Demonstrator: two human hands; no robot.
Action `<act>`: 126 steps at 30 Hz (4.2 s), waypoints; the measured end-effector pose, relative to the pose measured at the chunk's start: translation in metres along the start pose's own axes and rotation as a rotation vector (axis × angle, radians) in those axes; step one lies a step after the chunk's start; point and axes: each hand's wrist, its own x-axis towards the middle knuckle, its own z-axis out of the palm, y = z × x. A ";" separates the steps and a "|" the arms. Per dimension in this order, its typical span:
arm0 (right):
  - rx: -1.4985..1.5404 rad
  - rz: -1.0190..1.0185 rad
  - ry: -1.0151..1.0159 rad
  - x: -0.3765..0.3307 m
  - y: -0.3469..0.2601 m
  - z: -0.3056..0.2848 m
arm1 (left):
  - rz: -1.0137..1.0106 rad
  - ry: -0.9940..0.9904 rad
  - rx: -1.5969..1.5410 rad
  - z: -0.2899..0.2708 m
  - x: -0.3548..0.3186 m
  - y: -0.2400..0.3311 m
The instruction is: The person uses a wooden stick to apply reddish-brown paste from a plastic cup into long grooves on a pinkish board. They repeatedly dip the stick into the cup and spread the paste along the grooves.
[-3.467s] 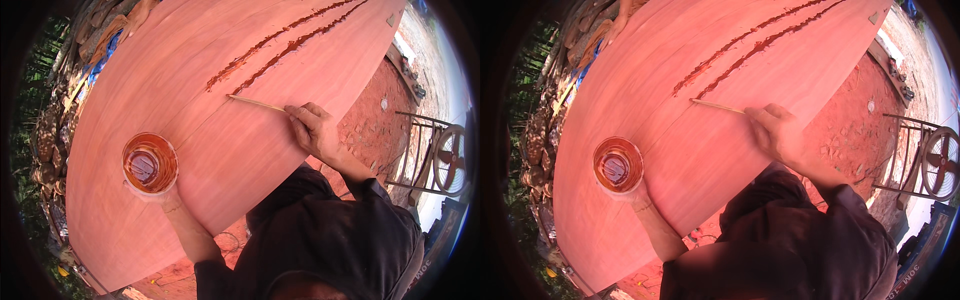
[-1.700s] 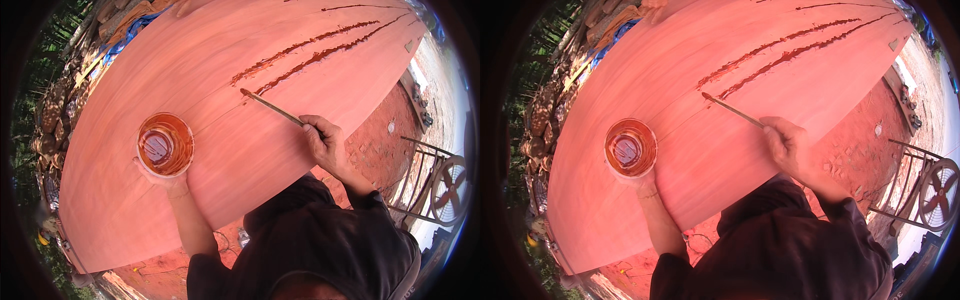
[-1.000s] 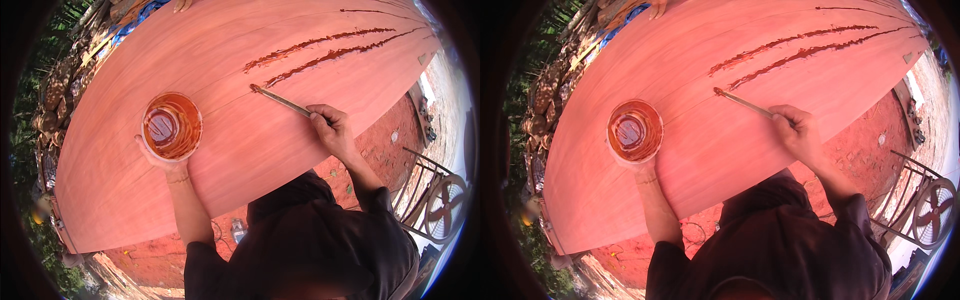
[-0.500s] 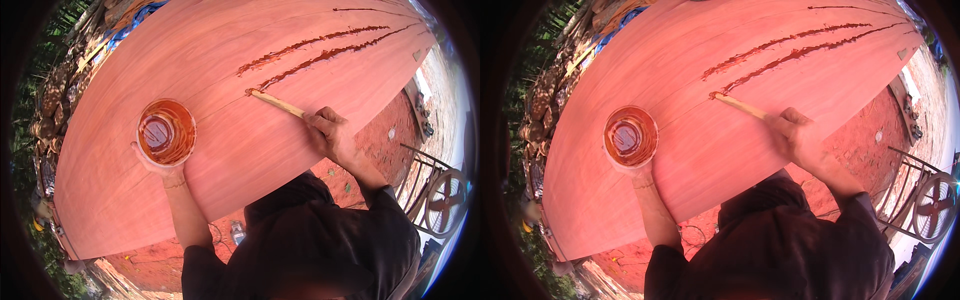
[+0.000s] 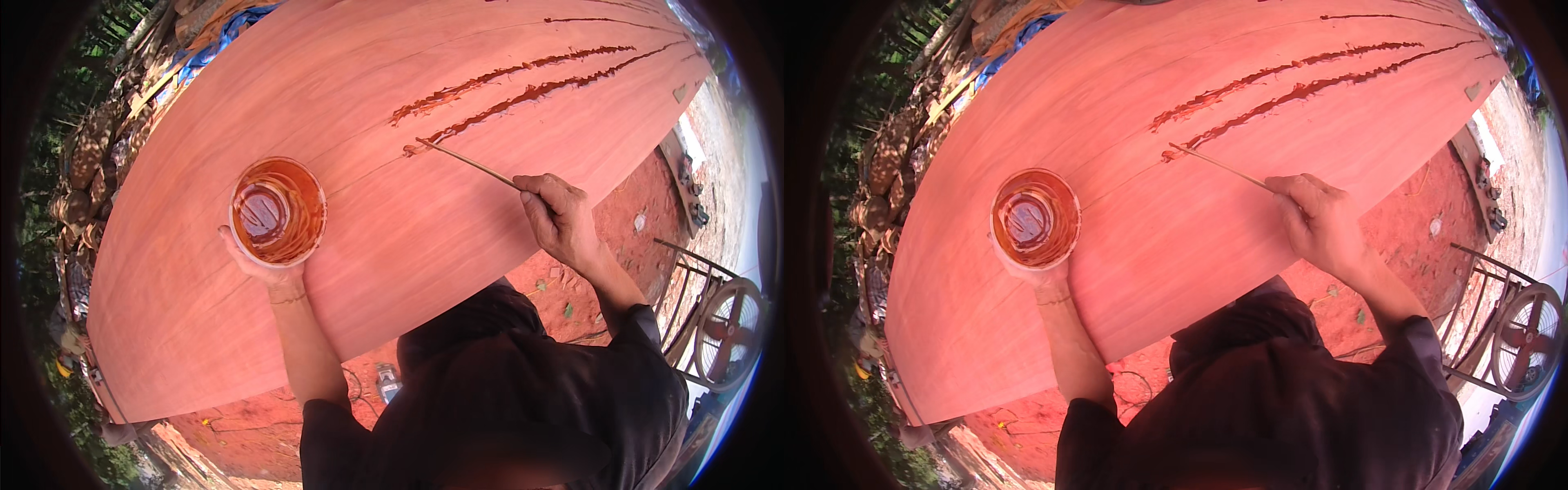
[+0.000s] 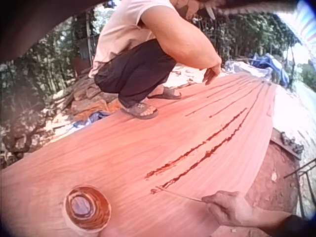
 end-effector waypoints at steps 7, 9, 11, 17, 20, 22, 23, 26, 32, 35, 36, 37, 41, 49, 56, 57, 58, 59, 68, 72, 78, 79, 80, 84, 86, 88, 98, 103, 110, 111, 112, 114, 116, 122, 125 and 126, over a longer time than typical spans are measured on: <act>-0.084 -0.114 -0.062 0.011 0.003 0.013 | 0.011 0.334 0.220 0.011 0.002 -0.004; -0.131 -0.115 -0.076 0.010 0.000 0.006 | -0.046 0.200 -0.001 0.010 0.002 -0.005; -0.100 -0.116 -0.051 0.013 -0.003 -0.002 | -0.015 0.280 0.120 0.006 0.001 -0.003; 0.453 -0.070 -0.048 0.041 -0.036 -0.011 | -0.129 0.310 0.040 -0.005 0.001 -0.002; 0.460 -0.143 -0.291 0.058 -0.061 -0.017 | -0.120 0.274 0.170 -0.008 0.001 -0.002; 0.349 -0.247 -0.318 0.072 -0.075 -0.010 | -0.195 0.093 -0.231 -0.009 0.001 0.001; 0.292 -0.296 -0.332 0.080 -0.081 -0.005 | -0.204 0.097 -0.216 -0.009 0.001 0.002; 0.138 -0.538 -0.231 0.105 -0.093 0.019 | -0.234 0.087 -0.304 -0.011 -0.001 0.002; 0.027 -0.523 -0.272 0.125 -0.100 0.052 | -0.246 0.168 -0.232 -0.032 0.002 -0.003; 0.107 -0.554 -0.287 0.129 -0.092 0.061 | -0.301 0.223 -0.256 -0.047 0.002 -0.003; 0.123 -0.547 -0.308 0.130 -0.091 0.065 | -0.315 0.272 -0.253 -0.052 0.002 -0.002; 0.188 -0.572 -0.295 0.128 -0.091 0.070 | -0.327 0.306 -0.309 -0.054 -0.001 -0.003; 0.284 -0.559 -0.314 0.116 -0.097 0.071 | -0.342 0.063 -0.351 -0.059 -0.007 -0.003; 0.091 -0.637 -0.221 0.124 -0.101 0.049 | -0.435 -0.028 -0.341 -0.041 -0.008 -0.004; 0.092 -0.751 -0.359 0.122 -0.107 0.048 | -0.310 0.288 -0.022 -0.018 -0.010 -0.002; 0.040 -0.742 -0.387 0.123 -0.106 0.041 | -0.297 0.309 0.052 -0.014 -0.009 -0.001; 0.043 -0.712 -0.364 0.122 -0.108 0.037 | -0.296 0.263 0.004 -0.011 -0.009 0.001; 0.038 -0.676 -0.333 0.120 -0.108 0.032 | -0.296 0.260 -0.005 -0.008 -0.008 0.002; 0.049 -0.721 -0.361 0.111 -0.091 0.045 | -0.325 0.124 -0.135 -0.015 -0.007 0.006; 0.193 -0.702 -0.192 0.105 -0.073 0.038 | -0.242 0.161 0.217 -0.008 -0.008 -0.003; 0.137 -0.693 -0.213 0.095 -0.079 0.065 | -0.252 0.195 0.324 0.016 0.002 -0.026; 0.175 -0.714 -0.194 0.095 -0.076 0.067 | -0.256 0.197 0.334 0.017 0.004 -0.028; 0.172 -0.713 -0.247 0.096 -0.073 0.067 | -0.256 0.192 0.340 0.018 0.005 -0.031; 0.129 -0.614 -0.236 0.098 -0.058 0.060 | -0.260 0.178 0.348 0.020 0.010 -0.040; 0.142 -0.608 -0.146 0.098 -0.059 0.060 | -0.268 0.171 0.337 0.022 0.014 -0.045; 0.141 -0.630 -0.151 0.093 -0.064 0.066 | -0.273 0.160 0.324 0.026 0.018 -0.049; 0.410 -0.581 -0.196 0.084 -0.066 0.063 | -0.271 0.056 -0.048 -0.013 -0.006 0.001; 0.196 -0.483 -0.155 0.093 -0.060 0.037 | -0.167 -0.030 -0.003 -0.025 -0.003 -0.004; 0.022 -0.463 -0.197 0.087 -0.075 0.040 | -0.161 0.113 0.266 0.011 -0.006 -0.004; 0.006 -0.476 -0.203 0.089 -0.075 0.042 | -0.157 0.145 0.294 0.012 -0.006 -0.004; -0.011 -0.480 -0.214 0.090 -0.074 0.043 | -0.151 0.097 0.281 0.013 -0.006 -0.005; 0.025 -0.491 -0.221 0.093 -0.071 0.046 | -0.146 0.027 0.281 0.011 -0.007 -0.006; 0.047 -0.482 -0.238 0.093 -0.071 0.048 | -0.129 0.048 0.247 0.009 -0.008 -0.009; 0.188 -0.408 -0.321 0.083 -0.070 0.057 | -0.066 0.142 0.350 0.005 -0.009 -0.008; 0.296 -0.360 -0.380 0.080 -0.068 0.065 | -0.027 0.139 0.371 0.005 -0.008 -0.009; 0.329 -0.294 -0.436 0.078 -0.068 0.066 | -0.026 0.157 0.385 0.005 -0.008 -0.009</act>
